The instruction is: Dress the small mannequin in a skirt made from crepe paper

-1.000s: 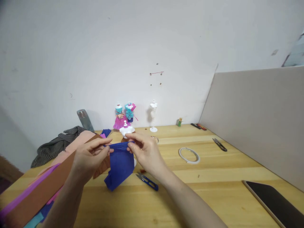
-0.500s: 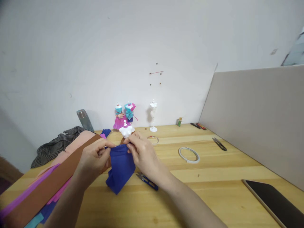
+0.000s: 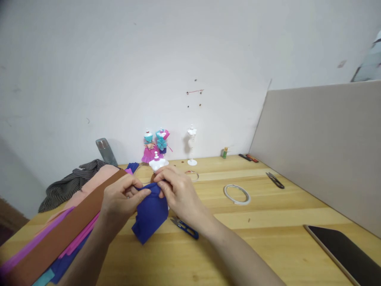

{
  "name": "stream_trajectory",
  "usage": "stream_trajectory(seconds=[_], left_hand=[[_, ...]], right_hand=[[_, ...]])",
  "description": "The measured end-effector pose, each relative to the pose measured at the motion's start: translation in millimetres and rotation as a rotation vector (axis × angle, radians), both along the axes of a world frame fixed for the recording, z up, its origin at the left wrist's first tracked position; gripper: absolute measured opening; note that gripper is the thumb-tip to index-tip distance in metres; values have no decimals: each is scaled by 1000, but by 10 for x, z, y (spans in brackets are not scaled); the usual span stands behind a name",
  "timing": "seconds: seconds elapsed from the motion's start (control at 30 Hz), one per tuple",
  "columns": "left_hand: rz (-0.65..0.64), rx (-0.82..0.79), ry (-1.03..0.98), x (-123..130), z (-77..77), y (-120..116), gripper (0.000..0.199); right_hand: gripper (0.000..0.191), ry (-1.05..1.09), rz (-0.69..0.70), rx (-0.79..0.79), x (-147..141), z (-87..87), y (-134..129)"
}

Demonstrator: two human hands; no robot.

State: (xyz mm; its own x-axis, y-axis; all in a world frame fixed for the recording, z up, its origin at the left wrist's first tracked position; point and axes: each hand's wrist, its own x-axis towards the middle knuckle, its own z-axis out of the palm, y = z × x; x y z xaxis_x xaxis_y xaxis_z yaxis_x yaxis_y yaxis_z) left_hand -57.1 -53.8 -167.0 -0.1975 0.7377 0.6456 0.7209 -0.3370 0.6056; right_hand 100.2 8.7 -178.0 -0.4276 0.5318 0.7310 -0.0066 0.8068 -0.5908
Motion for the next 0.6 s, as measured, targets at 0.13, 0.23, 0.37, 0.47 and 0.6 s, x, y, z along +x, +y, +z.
stream_trajectory(seconds=[0.13, 0.23, 0.37, 0.47, 0.6], left_hand=[[5, 45, -23, -93, -56, 45, 4], [-82, 78, -19, -149, -78, 56, 9], [-144, 75, -20, -181, -62, 46, 7], [-106, 83, -6, -206, -27, 31, 7], [-68, 108, 20, -241, 16, 5, 8]], right_hand=[[17, -10, 39, -5, 0, -7, 1], [16, 1, 57, -42, -5, -3, -2], [12, 19, 119, -223, 13, 20, 9], [12, 102, 68, -319, 61, 54, 44], [27, 178, 5, -351, 134, 108, 71]])
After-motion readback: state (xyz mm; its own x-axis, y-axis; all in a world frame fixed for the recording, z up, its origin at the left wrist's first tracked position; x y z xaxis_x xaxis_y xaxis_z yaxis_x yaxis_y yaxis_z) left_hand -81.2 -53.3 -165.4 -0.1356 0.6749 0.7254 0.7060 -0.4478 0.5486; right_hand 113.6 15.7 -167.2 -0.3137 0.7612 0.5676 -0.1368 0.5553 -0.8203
